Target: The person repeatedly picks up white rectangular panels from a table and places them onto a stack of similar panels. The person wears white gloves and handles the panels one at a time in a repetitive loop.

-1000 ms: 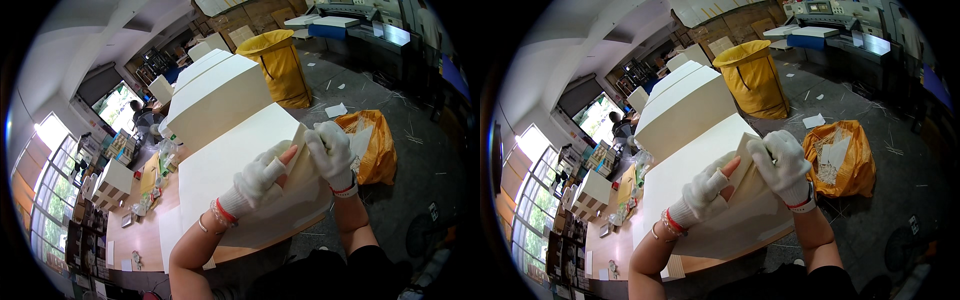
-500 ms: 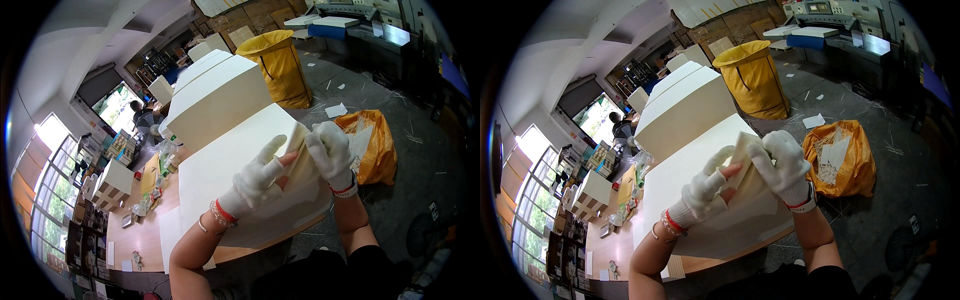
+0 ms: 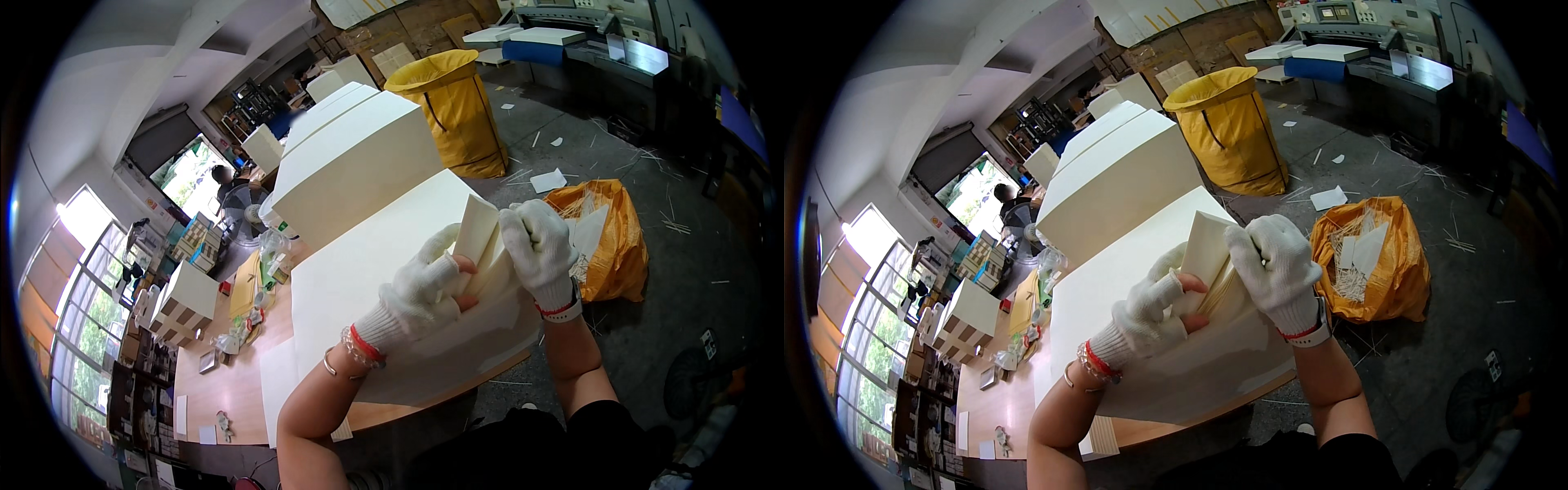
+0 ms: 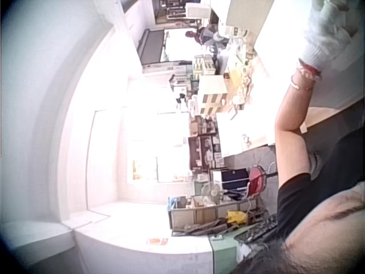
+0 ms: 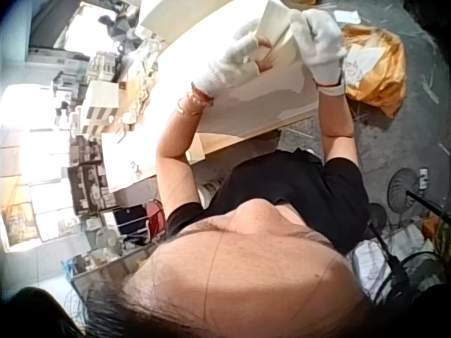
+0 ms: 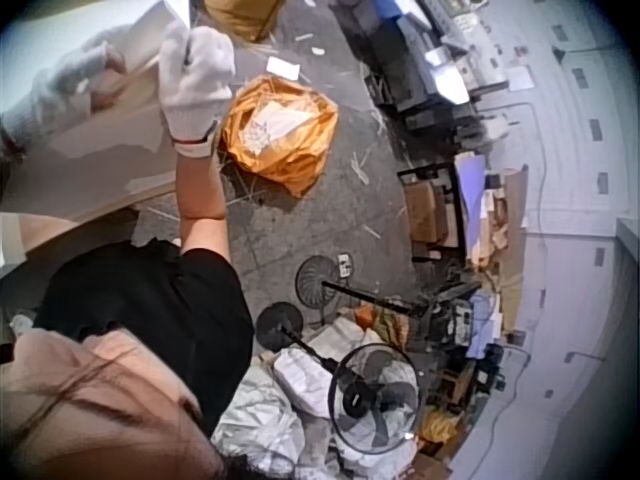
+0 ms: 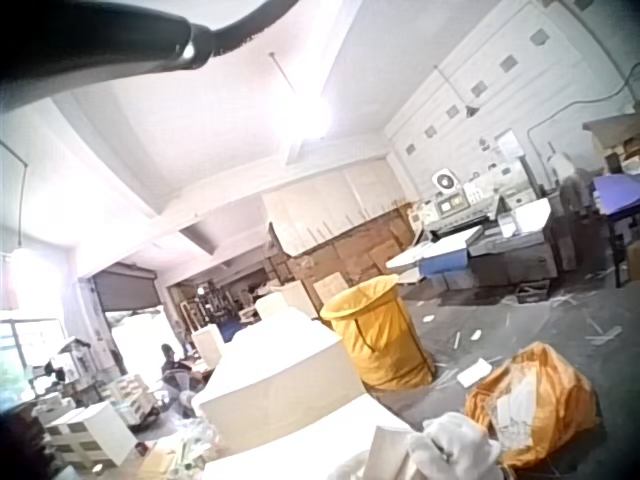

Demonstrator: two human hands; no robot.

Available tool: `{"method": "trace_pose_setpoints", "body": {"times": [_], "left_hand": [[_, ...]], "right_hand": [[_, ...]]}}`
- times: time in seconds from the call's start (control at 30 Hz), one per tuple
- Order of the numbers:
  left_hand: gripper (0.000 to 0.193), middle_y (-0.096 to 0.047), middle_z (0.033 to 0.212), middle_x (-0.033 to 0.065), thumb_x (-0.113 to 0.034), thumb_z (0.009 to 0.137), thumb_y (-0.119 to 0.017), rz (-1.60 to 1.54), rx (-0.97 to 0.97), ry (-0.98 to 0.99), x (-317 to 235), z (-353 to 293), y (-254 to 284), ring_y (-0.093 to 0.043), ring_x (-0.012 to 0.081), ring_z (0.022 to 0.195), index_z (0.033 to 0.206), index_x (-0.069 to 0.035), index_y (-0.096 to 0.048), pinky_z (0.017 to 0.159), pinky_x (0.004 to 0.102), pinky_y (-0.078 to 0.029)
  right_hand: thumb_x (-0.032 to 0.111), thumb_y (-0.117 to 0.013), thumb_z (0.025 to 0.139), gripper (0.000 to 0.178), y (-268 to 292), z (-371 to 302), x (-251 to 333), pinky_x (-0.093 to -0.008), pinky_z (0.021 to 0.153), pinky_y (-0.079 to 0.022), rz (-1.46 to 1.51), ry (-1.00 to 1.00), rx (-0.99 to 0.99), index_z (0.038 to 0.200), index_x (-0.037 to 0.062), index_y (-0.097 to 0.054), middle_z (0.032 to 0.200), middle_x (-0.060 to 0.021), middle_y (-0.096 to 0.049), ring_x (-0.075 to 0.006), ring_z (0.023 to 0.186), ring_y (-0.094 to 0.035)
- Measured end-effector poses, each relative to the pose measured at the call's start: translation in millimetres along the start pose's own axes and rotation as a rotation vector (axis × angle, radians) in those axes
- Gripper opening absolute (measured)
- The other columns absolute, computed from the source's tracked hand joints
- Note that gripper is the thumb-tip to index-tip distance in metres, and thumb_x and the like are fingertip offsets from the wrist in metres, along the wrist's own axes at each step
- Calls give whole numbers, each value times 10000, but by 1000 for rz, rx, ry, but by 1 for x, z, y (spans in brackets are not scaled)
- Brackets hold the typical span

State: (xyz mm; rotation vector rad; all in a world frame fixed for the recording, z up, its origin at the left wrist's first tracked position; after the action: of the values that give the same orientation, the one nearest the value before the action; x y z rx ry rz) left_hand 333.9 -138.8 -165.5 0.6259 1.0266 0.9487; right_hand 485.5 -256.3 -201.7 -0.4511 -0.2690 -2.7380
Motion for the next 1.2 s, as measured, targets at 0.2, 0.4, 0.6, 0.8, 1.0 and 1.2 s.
{"method": "trace_pose_setpoints", "body": {"times": [0.2,0.4,0.6,0.8,1.0,1.2], "left_hand": [[452,-615,1178,151,-72,749,-781,39,-138,-42,-6,-7,8,-655,284,981,1176,-86,-635,806,333,-533],[482,-650,931,98,-258,780,-751,510,-133,61,-24,-23,1,-660,285,797,1189,-40,-620,672,376,-541],[503,-622,1028,126,-273,825,-647,737,-101,-20,-25,-19,-8,-648,302,870,1263,-55,-530,709,388,-533],[546,-641,831,128,-57,824,-621,358,-469,173,-24,-31,98,-670,295,738,1349,-122,-485,608,422,-522],[576,-609,1103,84,77,795,-523,-199,-973,-75,-39,-121,195,-575,131,915,1360,16,-434,778,292,-504],[411,-587,1057,74,37,846,-504,-257,-1386,-9,-8,-194,235,-554,119,875,1255,3,-504,774,265,-501]], "right_hand": [[66,-661,810,154,8,4,30,-384,694,-512,-132,79,-80,947,-1,-640,836,-103,-587,-285,760,-588],[84,-668,766,161,-9,-17,66,-395,790,-521,-146,81,424,911,17,-678,973,-153,-656,-316,917,-622],[3,-614,813,137,-15,-23,58,-430,733,-488,-133,10,358,932,-41,-666,883,-216,-650,-390,804,-617],[10,-642,810,180,-22,-12,65,-428,815,-510,-104,-11,420,984,-32,-655,949,-170,-671,-338,929,-646],[108,-709,808,397,-99,-23,150,-429,911,-510,183,279,496,1169,-10,-592,1143,-196,-623,-384,1002,-621],[143,-710,768,234,-171,-45,217,-440,839,-497,202,437,739,916,7,-591,946,-153,-616,-335,923,-617]]}}
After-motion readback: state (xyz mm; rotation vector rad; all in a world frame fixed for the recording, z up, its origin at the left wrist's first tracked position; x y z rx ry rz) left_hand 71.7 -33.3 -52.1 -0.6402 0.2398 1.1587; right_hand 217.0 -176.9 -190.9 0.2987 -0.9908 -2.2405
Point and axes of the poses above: each hand's wrist, its own z-axis towards the middle knuckle, its own y-axis out of the back of the hand, x = y × z, the point moved 3 cm from there along z, towards the middle knuckle
